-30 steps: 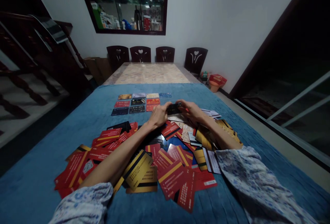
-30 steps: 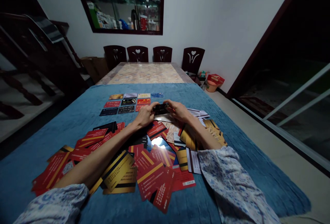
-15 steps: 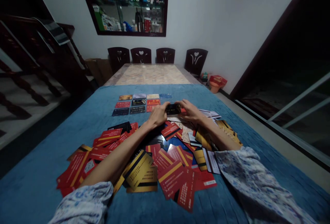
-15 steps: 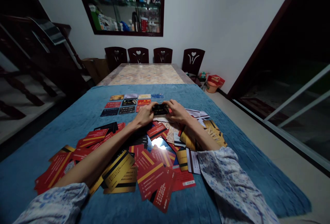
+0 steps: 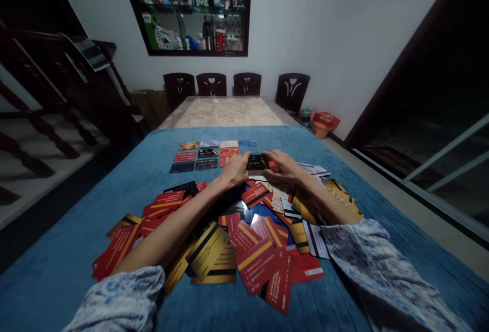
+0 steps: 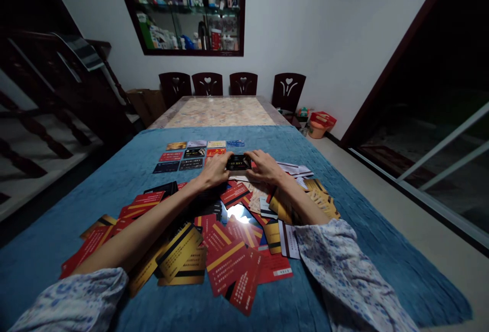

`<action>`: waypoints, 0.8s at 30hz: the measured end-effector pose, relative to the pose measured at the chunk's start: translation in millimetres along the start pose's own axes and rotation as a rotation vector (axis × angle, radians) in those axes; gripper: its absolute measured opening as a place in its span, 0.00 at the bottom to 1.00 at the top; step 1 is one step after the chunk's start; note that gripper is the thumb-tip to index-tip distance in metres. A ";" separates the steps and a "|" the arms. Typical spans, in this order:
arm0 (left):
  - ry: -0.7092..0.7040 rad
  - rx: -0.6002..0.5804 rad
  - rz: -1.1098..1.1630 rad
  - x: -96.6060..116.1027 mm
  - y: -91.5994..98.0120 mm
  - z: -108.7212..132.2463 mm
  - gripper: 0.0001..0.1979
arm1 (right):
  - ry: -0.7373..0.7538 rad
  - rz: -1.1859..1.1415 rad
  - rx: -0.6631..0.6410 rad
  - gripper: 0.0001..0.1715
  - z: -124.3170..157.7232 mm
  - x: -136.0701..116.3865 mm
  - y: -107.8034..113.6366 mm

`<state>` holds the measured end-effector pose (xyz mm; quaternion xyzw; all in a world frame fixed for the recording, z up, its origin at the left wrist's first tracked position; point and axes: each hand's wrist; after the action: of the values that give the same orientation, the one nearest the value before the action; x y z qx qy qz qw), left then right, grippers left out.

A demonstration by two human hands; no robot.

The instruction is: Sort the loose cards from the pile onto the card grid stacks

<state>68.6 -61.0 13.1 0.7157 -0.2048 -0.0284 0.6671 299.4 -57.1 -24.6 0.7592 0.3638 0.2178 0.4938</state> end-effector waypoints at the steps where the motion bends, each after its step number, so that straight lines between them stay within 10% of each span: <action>1: -0.001 -0.004 -0.002 -1.7 -0.5 -0.2 0.30 | 0.001 0.003 -0.008 0.33 -0.4 -0.2 0.1; 24: 0.014 -0.007 -0.146 -41.3 20.2 2.1 0.23 | 0.047 0.102 -0.136 0.32 -50.2 -8.2 -7.0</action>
<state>25.0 -49.9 22.8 0.7266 -0.1474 -0.0730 0.6671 257.1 -32.0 -9.7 0.7362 0.3205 0.2846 0.5238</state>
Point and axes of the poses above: each hand's wrist, its own z-axis away from the middle knuckle, its own y-axis out of the back of the hand, x = y × z, and after that the axes turned 15 degrees about y, right-handed
